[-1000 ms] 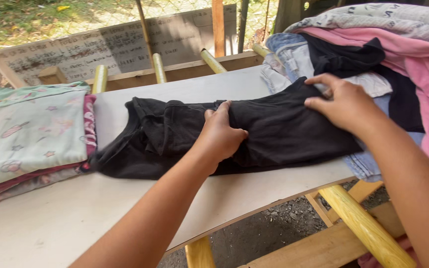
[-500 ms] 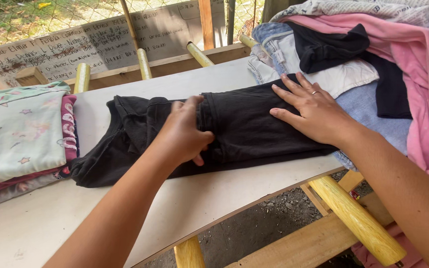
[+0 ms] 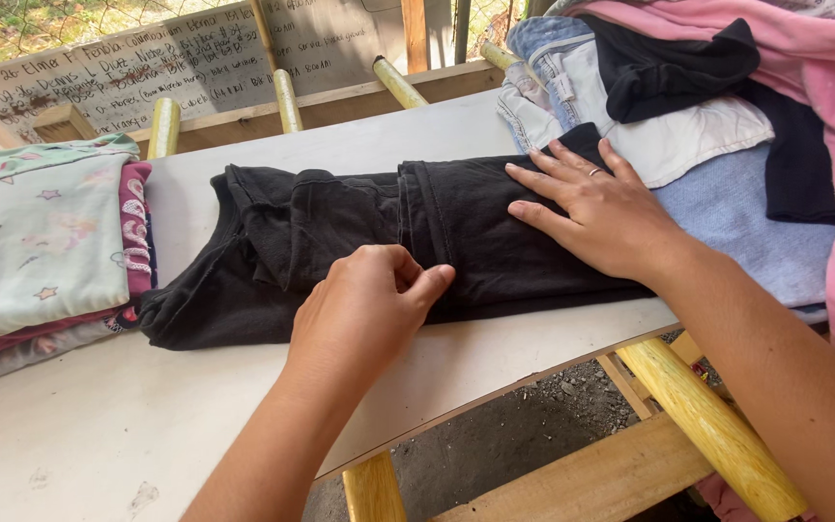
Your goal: The person folds a black t-shirt on a white table. They smooth the fabric, fold the sleeves inward, fold the shirt in half, and then fold it again into a compact rectangle. The folded shirt is placed on a stack of other folded clothes.
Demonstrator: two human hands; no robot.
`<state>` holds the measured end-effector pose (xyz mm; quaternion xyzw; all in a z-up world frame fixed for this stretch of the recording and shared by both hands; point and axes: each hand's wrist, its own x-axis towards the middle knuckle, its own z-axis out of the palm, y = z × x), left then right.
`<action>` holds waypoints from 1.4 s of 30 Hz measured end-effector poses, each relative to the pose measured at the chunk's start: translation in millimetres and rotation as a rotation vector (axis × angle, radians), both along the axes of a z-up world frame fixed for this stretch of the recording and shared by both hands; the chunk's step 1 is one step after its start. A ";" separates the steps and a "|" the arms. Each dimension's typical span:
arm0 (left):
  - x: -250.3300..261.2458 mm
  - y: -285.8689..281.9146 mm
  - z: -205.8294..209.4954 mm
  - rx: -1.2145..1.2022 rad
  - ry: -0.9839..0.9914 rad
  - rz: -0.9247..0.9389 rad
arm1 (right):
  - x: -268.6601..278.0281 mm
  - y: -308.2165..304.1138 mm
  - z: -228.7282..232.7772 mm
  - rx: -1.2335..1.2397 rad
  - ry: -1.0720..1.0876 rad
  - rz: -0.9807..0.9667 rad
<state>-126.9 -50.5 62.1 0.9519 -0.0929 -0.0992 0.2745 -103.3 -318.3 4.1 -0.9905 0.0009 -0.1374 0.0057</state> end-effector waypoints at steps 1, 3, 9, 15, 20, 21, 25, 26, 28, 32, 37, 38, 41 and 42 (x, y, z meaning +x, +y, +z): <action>1.8 -0.2 -1.7 -0.011 0.009 -0.005 | 0.5 -0.4 -0.9 -0.013 0.000 -0.003; 8.6 1.8 -10.6 -0.033 0.024 -0.009 | 2.2 0.4 -2.1 -0.026 -0.002 -0.003; 41.2 -5.9 -41.3 -0.364 -0.494 -0.300 | 2.8 -1.1 -3.1 -0.040 -0.023 0.009; 47.0 -18.4 -20.4 -0.417 0.198 -0.110 | 2.1 -1.8 -3.1 -0.038 -0.032 0.016; 41.4 -16.4 -18.4 -0.530 0.233 -0.068 | 2.2 -2.0 -4.0 -0.034 -0.039 0.022; 40.2 -15.1 -19.0 -0.557 0.259 -0.044 | 2.2 -1.8 -4.3 -0.031 -0.030 0.008; 34.1 -5.6 -17.8 -0.545 0.280 -0.057 | 3.3 -0.9 -4.2 -0.027 -0.006 -0.025; 32.6 -1.5 -15.9 -0.491 0.298 -0.095 | 3.7 -0.2 -4.2 -0.028 -0.002 -0.026; 29.1 2.5 -11.5 -0.390 0.305 -0.155 | 2.7 0.1 -4.0 -0.037 -0.003 -0.026; 25.1 3.5 -5.1 -0.270 0.285 -0.193 | 3.2 -0.1 -4.0 -0.034 -0.002 -0.027; 39.6 8.6 -18.0 -0.289 0.351 -0.249 | 2.4 -1.6 -2.8 -0.033 -0.017 0.006; 51.5 13.7 -19.8 -0.274 0.358 -0.302 | 5.6 1.5 -0.9 -0.034 -0.031 0.031; 134.2 -13.3 11.2 -0.517 0.128 -0.252 | 1.7 1.1 -0.5 -0.013 0.000 -0.023; 142.3 -21.2 3.6 -0.461 0.088 -0.233 | 1.4 0.5 -0.9 -0.008 -0.001 -0.021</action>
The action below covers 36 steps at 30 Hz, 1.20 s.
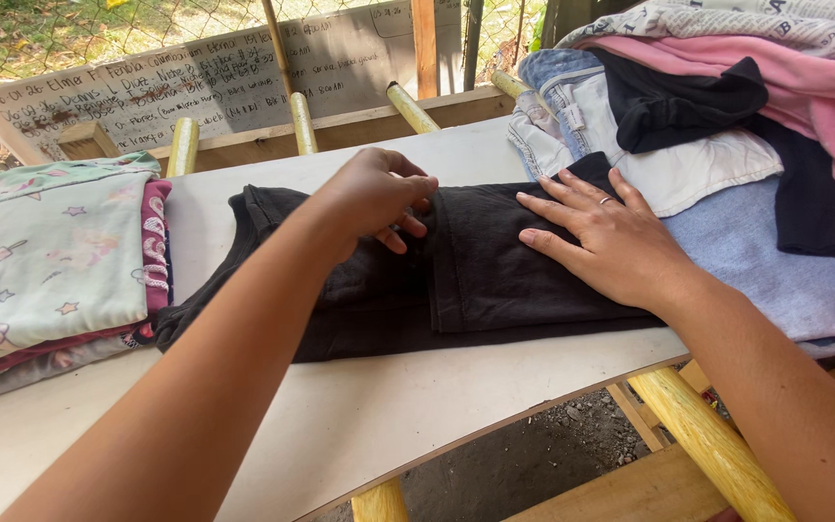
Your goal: The person folds a black t-shirt on a white table. They smooth the fabric, fold the sleeves inward, fold the shirt in half, and then fold it again into a compact rectangle. The folded shirt is placed on a stack of other folded clothes.
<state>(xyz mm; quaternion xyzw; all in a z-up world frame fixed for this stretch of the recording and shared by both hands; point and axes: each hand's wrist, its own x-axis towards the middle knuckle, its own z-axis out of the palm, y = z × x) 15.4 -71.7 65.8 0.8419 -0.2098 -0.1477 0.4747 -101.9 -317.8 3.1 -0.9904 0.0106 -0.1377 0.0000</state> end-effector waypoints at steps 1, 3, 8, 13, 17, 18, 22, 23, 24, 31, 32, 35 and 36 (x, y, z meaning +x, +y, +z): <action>7.3 -4.3 -6.2 0.031 -0.020 0.020 | 0.4 -0.3 -0.4 0.004 -0.001 0.002; 18.8 -10.2 -15.0 0.093 -0.058 0.062 | 0.6 -1.4 -1.1 0.006 -0.003 0.004; 42.9 -33.3 -17.1 0.251 -0.149 0.076 | 1.9 -2.3 -2.9 -0.001 -0.007 0.004; 49.2 -43.0 -24.3 0.129 -0.082 0.136 | 2.9 -3.4 -4.6 -0.011 -0.008 0.001; 47.7 -40.3 -32.8 -0.221 -0.039 0.209 | 2.7 -3.1 -3.8 -0.009 -0.005 0.001; 45.0 -38.9 -36.7 -0.319 -0.036 0.213 | 2.4 -3.3 -3.6 -0.009 -0.007 0.002; 37.9 -32.6 -51.0 -0.156 -0.083 0.273 | 2.0 -1.9 -2.9 0.010 -0.017 0.012; 40.2 -30.5 -54.1 -0.116 -0.107 0.309 | 1.6 -2.6 -2.6 0.020 -0.021 0.013; 43.9 -29.3 -57.5 -0.077 -0.130 0.344 | 0.6 -3.7 -2.7 0.024 -0.031 0.021; 22.0 -17.2 -28.7 0.313 -0.624 0.236 | 0.2 -2.8 1.3 0.065 -0.080 0.082; 4.7 -13.2 -14.1 0.409 -0.434 0.126 | 0.3 -2.0 2.9 0.074 -0.094 0.101; -61.6 -0.3 12.8 0.769 -0.197 -0.012 | 3.4 -0.1 8.4 0.167 -0.111 0.081; -83.3 6.4 15.0 0.790 -0.186 -0.038 | 5.8 0.5 10.8 0.192 -0.143 0.091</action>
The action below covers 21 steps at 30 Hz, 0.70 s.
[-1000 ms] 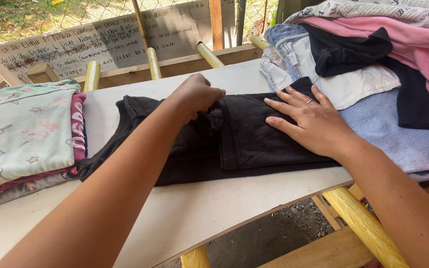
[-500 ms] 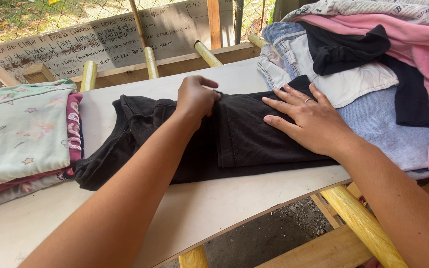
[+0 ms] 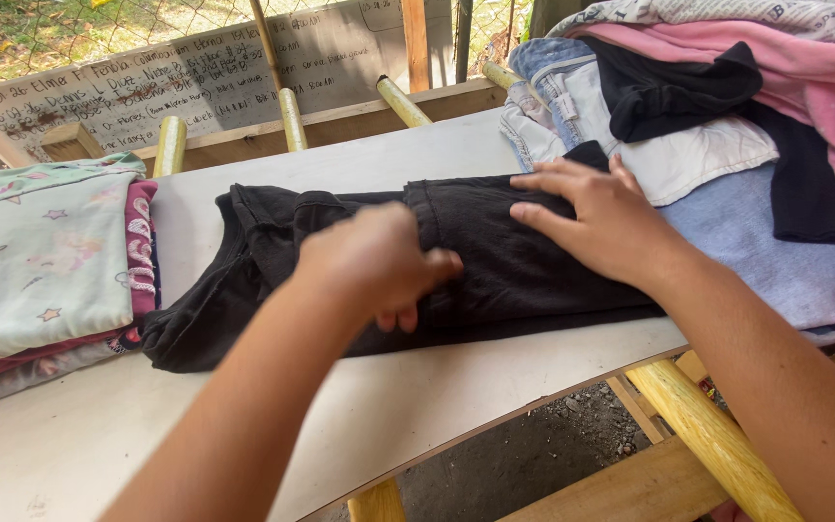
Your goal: The person folds a black t-shirt on a white table. They smooth the fabric, fold the sleeves inward, fold the shirt in half, and then fold it again into a compact rectangle. The folded shirt is placed on a stack of other folded clothes.
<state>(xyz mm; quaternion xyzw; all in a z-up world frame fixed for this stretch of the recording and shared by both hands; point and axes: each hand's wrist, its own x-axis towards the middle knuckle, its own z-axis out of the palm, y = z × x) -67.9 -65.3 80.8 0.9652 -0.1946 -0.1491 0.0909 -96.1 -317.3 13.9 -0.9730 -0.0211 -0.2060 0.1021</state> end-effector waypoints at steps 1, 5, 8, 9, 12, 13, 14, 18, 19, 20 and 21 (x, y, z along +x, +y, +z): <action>-17.1 4.8 1.5 0.023 0.019 -0.018 | 3.2 -0.2 2.6 0.026 -0.031 0.009; -41.5 10.0 -5.3 -0.153 -0.103 0.104 | 22.2 -15.3 14.3 0.151 -0.099 0.027; -42.5 9.2 -23.7 -0.309 -0.260 0.157 | 33.6 -39.9 18.8 -0.029 -0.089 -0.089; -41.5 9.4 -27.5 -0.313 -0.300 0.151 | 36.1 -49.0 20.3 -0.091 -0.107 -0.087; -37.3 8.4 -29.4 -0.297 -0.185 0.149 | 44.1 -75.9 27.2 -0.227 -0.118 -0.081; -35.1 7.7 -28.4 -0.286 -0.109 0.150 | 49.2 -82.7 29.0 -0.236 -0.090 -0.078; -32.4 6.9 -27.9 -0.266 -0.083 0.131 | 54.8 -87.7 28.2 -0.245 -0.062 -0.075; -11.6 11.1 -29.3 -0.349 0.157 0.066 | 69.1 -98.9 18.6 -0.253 -0.037 -0.104; -6.3 14.4 -29.8 -0.410 0.251 0.052 | 68.2 -100.7 17.7 -0.225 -0.044 -0.088; -4.3 17.6 -31.2 -0.394 0.232 0.048 | 66.7 -100.5 17.8 -0.198 -0.050 -0.072; -4.3 20.6 -31.9 -0.377 0.213 0.044 | 64.3 -97.9 18.3 -0.198 -0.066 -0.068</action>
